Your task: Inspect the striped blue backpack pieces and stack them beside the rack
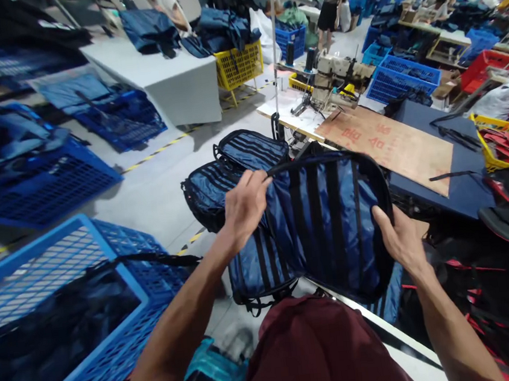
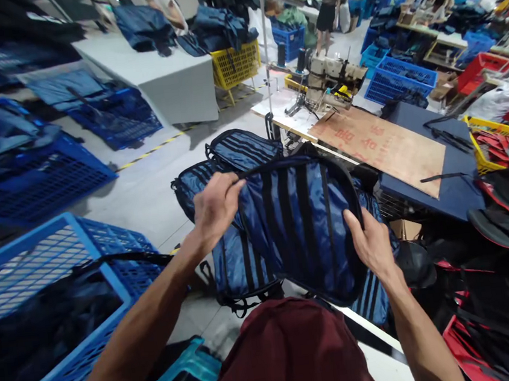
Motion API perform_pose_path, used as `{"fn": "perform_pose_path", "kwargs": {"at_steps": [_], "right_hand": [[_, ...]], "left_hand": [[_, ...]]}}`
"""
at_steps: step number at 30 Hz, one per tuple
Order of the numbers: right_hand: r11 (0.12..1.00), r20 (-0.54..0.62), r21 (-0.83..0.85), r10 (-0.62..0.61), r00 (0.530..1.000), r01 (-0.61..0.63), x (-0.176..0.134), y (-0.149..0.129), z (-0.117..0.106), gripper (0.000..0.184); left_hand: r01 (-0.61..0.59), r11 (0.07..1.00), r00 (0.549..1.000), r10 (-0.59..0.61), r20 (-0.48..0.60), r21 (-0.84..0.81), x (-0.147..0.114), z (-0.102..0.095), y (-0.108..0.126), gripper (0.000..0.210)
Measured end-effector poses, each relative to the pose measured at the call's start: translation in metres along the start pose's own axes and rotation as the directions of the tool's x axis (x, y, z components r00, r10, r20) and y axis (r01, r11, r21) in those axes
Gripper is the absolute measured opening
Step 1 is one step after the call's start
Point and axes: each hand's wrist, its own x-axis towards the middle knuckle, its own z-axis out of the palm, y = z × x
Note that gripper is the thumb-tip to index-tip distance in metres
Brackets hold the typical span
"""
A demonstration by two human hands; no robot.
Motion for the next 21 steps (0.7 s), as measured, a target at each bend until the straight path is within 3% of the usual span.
{"fn": "perform_pose_path", "kwargs": {"at_steps": [4,6,8,10,13,15,17,19,21], "right_hand": [[0.953,0.051,0.301,0.016,0.999,-0.031,0.032,-0.029,0.062,0.058],[0.917,0.095,0.395,0.014,0.995,-0.05,0.042,-0.032,0.107,0.056],[0.903,0.149,0.423,0.017,0.989,-0.079,0.045,-0.03,0.161,0.054],[0.918,0.213,0.36,0.094,0.973,-0.167,0.043,-0.021,0.216,0.047],[0.922,0.448,0.222,0.193,0.873,-0.317,0.034,0.014,0.279,0.034],[0.904,0.535,0.138,0.276,0.798,-0.406,0.02,0.048,0.295,0.038],[0.871,0.571,0.07,0.364,0.736,-0.485,-0.001,0.089,0.29,0.031],[0.828,0.585,-0.004,0.457,0.67,-0.561,-0.027,0.13,0.269,0.02],[0.766,0.575,-0.093,0.562,0.594,-0.636,-0.055,0.168,0.242,0.025]], "left_hand": [[-0.021,0.953,0.987,0.068,-0.146,0.303,0.033,-0.038,-0.023,0.036],[0.0,0.929,0.984,0.066,-0.167,0.37,0.04,-0.053,-0.043,0.04],[0.041,0.901,0.984,0.04,-0.176,0.433,0.035,-0.055,-0.068,0.043],[0.061,0.879,0.989,0.01,-0.146,0.472,0.012,-0.038,-0.097,0.044],[0.044,0.909,0.997,-0.068,0.043,0.415,-0.056,0.024,-0.132,0.049],[0.016,0.915,0.937,-0.154,0.313,0.403,-0.118,0.072,-0.143,0.055],[-0.013,0.906,0.834,-0.224,0.504,0.424,-0.176,0.112,-0.147,0.06],[-0.015,0.891,0.792,-0.267,0.549,0.454,-0.219,0.136,-0.146,0.064],[0.003,0.878,0.789,-0.295,0.538,0.478,-0.238,0.148,-0.146,0.066]]}}
